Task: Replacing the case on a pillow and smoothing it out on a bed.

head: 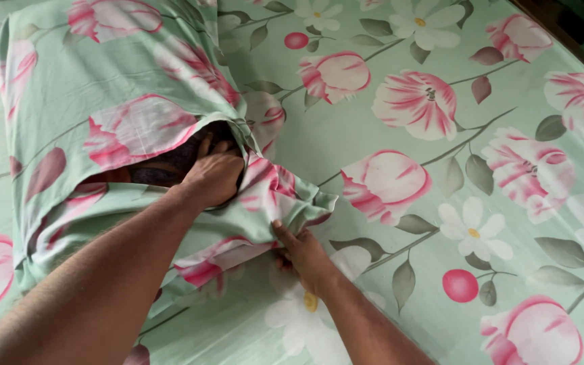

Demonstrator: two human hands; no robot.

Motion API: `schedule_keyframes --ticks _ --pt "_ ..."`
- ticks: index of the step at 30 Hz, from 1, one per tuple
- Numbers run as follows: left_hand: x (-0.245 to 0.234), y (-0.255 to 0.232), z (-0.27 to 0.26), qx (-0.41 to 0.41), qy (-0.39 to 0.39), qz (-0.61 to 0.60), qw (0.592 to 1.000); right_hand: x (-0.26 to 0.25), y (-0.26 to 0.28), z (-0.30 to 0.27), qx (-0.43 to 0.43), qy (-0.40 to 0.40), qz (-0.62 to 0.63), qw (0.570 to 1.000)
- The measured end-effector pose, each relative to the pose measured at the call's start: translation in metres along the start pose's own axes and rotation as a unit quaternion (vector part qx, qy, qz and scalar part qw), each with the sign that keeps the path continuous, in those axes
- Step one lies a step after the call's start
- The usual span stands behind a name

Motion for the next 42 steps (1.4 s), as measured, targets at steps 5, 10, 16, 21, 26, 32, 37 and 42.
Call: schedule_keyframes --ticks 5,10,16,21,26,32,37,42 --pt "0.004 0.033 0.034 -0.053 -0.076 -0.041 0.995 -0.013 -0.012 -0.007 0.025 0.024 -0.023 0.999" --pt "-0.04 0.011 0.033 -0.064 -0.187 -0.098 0.975 -0.025 -0.016 -0.016 0.043 0.03 -0.002 0.999" --pt "-0.063 -0.014 0.002 -0.029 -0.307 -0.008 0.951 -0.021 0.017 -0.027 0.053 -0.004 -0.066 0.996" --pt "-0.06 0.004 -0.026 -0.121 -0.252 -0.108 0.954 -0.093 -0.002 0.039 -0.098 -0.212 -0.09 0.968" --pt "-0.079 0.002 -0.077 -0.042 -0.322 -0.074 0.943 -0.11 0.038 0.006 -0.102 -0.263 -0.211 0.936" --pt "-0.039 -0.02 -0.169 0.076 -0.358 0.058 0.929 -0.07 0.077 -0.046 -0.277 -0.437 -0.408 0.752" --pt "0.005 -0.037 -0.218 0.107 -0.246 0.032 0.963 0.02 0.071 -0.062 -0.522 -0.209 -0.505 0.654" --pt "0.029 -0.04 -0.231 0.016 -0.19 -0.01 0.982 0.093 0.059 -0.066 -0.448 0.006 -0.664 0.599"
Point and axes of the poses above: each hand's wrist, its own z-axis towards the middle knuckle, its own x-axis out of the palm, y = z × x, the point moved 7 cm from there along z, towards the middle knuckle, and after that the axes turned 1 degree about -z, right-handed, at the moved point
